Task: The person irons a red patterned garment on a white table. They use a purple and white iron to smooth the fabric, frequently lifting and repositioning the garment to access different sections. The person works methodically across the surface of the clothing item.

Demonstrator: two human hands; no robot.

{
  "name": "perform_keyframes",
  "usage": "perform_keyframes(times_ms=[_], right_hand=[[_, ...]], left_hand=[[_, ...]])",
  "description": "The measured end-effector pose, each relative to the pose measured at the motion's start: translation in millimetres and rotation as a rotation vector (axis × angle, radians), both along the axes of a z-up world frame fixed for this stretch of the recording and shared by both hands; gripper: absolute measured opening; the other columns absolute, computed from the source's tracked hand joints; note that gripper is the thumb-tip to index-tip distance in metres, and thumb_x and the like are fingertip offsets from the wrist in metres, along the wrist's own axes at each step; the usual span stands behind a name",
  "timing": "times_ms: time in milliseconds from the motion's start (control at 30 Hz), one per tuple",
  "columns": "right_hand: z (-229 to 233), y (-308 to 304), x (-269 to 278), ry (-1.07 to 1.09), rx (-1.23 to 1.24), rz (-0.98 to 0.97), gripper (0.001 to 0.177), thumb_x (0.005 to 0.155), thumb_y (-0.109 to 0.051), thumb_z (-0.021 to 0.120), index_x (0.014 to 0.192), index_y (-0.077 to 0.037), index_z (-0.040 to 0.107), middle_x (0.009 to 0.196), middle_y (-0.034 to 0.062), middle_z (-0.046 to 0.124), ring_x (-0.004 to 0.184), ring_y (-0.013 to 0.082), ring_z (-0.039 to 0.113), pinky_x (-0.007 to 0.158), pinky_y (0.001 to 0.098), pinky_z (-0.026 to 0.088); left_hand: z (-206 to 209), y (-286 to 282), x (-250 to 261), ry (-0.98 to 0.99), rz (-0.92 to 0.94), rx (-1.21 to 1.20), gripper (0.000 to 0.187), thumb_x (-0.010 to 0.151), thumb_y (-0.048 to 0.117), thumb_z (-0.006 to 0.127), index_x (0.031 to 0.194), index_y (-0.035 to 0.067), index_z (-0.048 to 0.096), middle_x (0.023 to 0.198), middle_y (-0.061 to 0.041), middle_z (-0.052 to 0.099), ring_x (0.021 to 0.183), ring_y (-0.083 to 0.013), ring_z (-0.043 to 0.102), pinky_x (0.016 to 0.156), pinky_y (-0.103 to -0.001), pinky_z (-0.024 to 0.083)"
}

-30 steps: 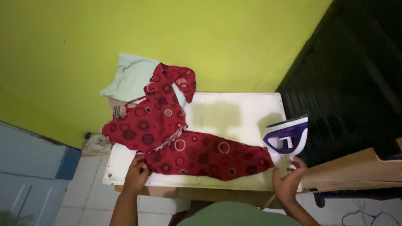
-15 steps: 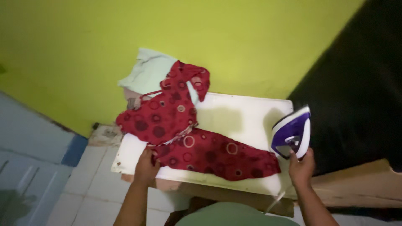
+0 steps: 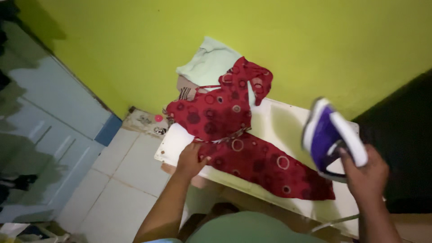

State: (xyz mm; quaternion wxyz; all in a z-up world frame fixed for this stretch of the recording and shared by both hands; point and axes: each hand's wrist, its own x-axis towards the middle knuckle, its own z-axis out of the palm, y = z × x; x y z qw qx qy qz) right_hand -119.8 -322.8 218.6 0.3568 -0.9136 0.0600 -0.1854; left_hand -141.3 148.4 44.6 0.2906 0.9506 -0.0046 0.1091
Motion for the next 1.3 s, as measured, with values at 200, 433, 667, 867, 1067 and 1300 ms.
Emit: perform_keyframes(times_ms=[200,433,667,867,1067,1300], right_hand=[[-5,119,28,0.410,-0.430,0.239,0.059,0.070,-0.063,0.079,0.098,-0.011,0.080,0.074,0.0139,0.076,0.065,0.0320,0.074,0.068,0.0453,0.059],[-59,214,59,0.326,-0.775,0.638,0.066,0.081,-0.070,0.065,0.105,-0.010,0.073,0.078,0.0165,0.075,0.071,0.0364,0.072,0.069,0.0481,0.058],[-81,238,72,0.426,-0.825,0.684,0.061,0.081,-0.070,0.066,0.097,-0.012,0.074,0.080,0.0145,0.074,0.074,0.0342,0.072,0.071,0.0476,0.057],[-79,233,63,0.373,-0.906,0.860,0.065,0.082,-0.068,0.069,0.107,-0.009,0.071,0.076,0.0152,0.074,0.070,0.0337,0.072,0.067,0.0473,0.057],[-78,238,64,0.248,-0.740,0.738,0.059,0.079,-0.061,0.071,0.109,-0.010,0.072,0.074,0.0168,0.073,0.064,0.0359,0.071,0.057,0.0498,0.055],[-82,223,68,0.328,-0.908,0.730,0.060,0.084,-0.066,0.067,0.096,-0.007,0.071,0.071,0.0153,0.072,0.063,0.0338,0.070,0.059,0.0482,0.056]], left_hand=[[10,2,-6,0.302,-0.064,0.307,0.092,0.074,0.058,0.078,0.151,0.023,0.044,0.151,-0.012,0.040,0.148,-0.0309,0.027,0.118,-0.075,0.003],[-3,7,-1,0.331,-0.085,0.324,0.104,0.073,0.066,0.075,0.152,0.009,0.040,0.158,-0.015,0.033,0.153,-0.0343,0.018,0.115,-0.076,-0.003],[-22,11,6,0.237,-0.115,0.356,0.111,0.069,0.069,0.076,0.153,0.007,0.039,0.161,-0.014,0.031,0.155,-0.0356,0.012,0.115,-0.076,-0.005],[-33,14,0,0.280,-0.099,0.304,0.116,0.071,0.072,0.073,0.158,0.009,0.031,0.164,-0.012,0.029,0.157,-0.0343,0.007,0.116,-0.075,-0.004],[-33,16,7,0.295,-0.119,0.335,0.117,0.072,0.073,0.072,0.160,0.011,0.025,0.164,-0.011,0.028,0.156,-0.0355,0.006,0.115,-0.077,-0.004],[-40,18,6,0.324,-0.122,0.377,0.119,0.071,0.074,0.070,0.161,0.013,0.022,0.167,-0.009,0.026,0.157,-0.0346,0.006,0.115,-0.078,-0.003]])
